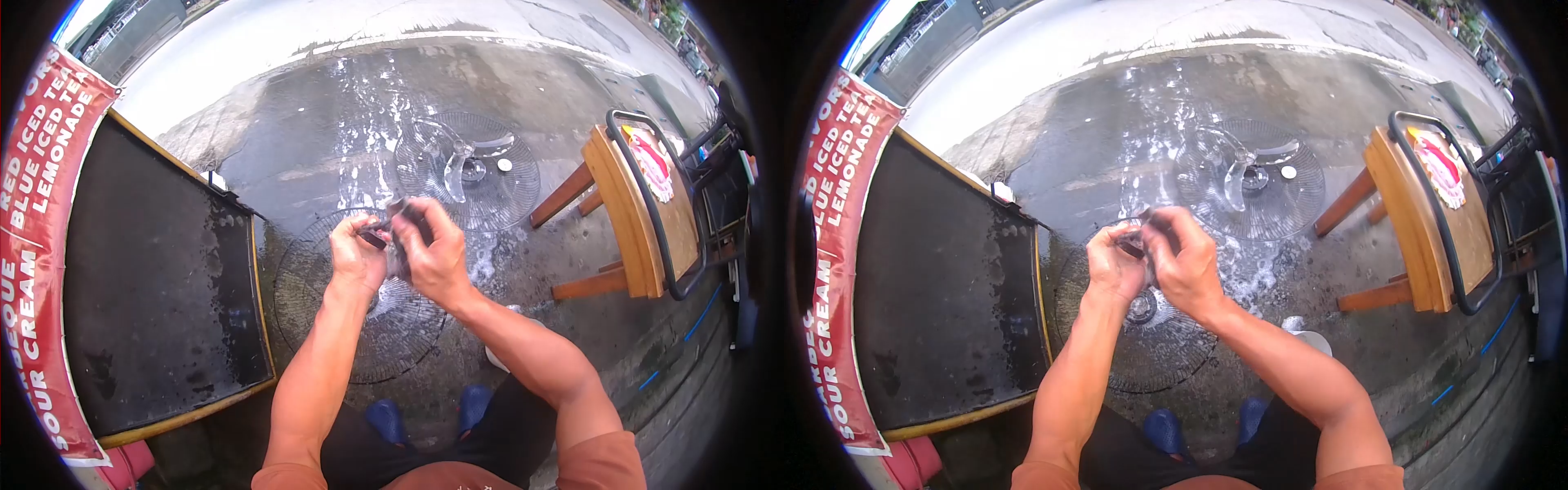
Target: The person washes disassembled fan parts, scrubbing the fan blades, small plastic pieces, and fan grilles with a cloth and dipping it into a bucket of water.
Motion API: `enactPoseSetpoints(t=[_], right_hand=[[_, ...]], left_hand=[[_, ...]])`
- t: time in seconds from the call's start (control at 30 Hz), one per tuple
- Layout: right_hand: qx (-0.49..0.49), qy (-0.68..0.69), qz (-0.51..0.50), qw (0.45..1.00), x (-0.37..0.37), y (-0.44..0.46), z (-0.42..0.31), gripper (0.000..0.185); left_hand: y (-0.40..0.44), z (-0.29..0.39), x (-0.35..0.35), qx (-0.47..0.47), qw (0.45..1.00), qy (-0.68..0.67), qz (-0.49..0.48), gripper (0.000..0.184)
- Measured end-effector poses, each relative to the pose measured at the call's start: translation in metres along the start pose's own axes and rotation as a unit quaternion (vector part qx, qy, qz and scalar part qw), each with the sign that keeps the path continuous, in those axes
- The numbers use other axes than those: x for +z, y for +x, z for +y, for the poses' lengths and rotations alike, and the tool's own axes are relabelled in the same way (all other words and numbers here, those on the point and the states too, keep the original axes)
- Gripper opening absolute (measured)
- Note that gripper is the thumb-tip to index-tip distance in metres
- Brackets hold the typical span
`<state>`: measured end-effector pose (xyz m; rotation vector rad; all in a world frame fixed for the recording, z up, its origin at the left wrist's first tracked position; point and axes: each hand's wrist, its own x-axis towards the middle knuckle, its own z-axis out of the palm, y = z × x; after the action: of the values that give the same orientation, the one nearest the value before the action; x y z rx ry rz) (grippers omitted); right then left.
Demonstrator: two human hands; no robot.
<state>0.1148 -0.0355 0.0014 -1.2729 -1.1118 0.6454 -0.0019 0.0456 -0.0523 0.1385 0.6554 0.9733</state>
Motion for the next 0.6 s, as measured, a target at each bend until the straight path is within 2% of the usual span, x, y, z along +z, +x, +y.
enactPoseSetpoints(t=[0.07,0.1,0.2,0.27,0.3,0.33,0.37,0.4,0.43,0.47,0.6], right_hand=[[0.015,0.003,0.053,0.998,-0.002,0.007,0.0,0.016],[-0.012,-0.006,0.063,0.998,-0.003,0.01,0.002,0.017],[0.011,0.017,0.044,0.999,-0.006,0.01,0.001,0.017],[0.031,0.069,-0.003,0.997,-0.005,0.005,0.005,0.019],[-0.002,0.046,-0.031,0.998,-0.001,0.004,0.011,0.021],[-0.036,0.022,-0.059,0.997,0.003,0.005,0.011,0.023],[-0.013,-0.025,-0.108,0.994,-0.003,0.003,0.008,0.026],[-0.05,-0.028,-0.102,0.993,-0.003,0.004,0.01,0.028],[-0.086,-0.031,-0.096,0.991,-0.002,0.005,0.013,0.029],[-0.123,-0.033,-0.092,0.988,-0.001,0.007,0.015,0.03],[-0.083,-0.091,-0.051,0.991,-0.003,0.009,0.011,0.026]], left_hand=[[0.008,0.007,-0.015,0.007,1.0,0.004,0.016,0.008],[0.005,0.01,-0.012,-0.002,0.999,-0.038,-0.011,0.005],[0.008,0.017,-0.012,-0.026,0.992,-0.08,-0.089,0.008],[0.005,0.012,-0.004,0.001,0.995,-0.094,-0.044,0.018],[0.0,0.01,0.004,0.014,0.995,-0.1,-0.023,0.023],[-0.006,0.01,0.011,0.001,0.993,-0.088,-0.076,0.031],[-0.014,0.011,0.018,-0.013,0.989,-0.076,-0.128,0.038],[-0.018,0.011,0.021,-0.026,0.981,-0.063,-0.18,0.045],[-0.021,0.01,0.021,-0.037,0.976,-0.064,-0.204,0.063],[-0.024,0.011,0.024,-0.038,0.976,-0.05,-0.207,0.065],[-0.03,0.011,0.033,-0.031,0.976,-0.002,-0.215,0.08]])
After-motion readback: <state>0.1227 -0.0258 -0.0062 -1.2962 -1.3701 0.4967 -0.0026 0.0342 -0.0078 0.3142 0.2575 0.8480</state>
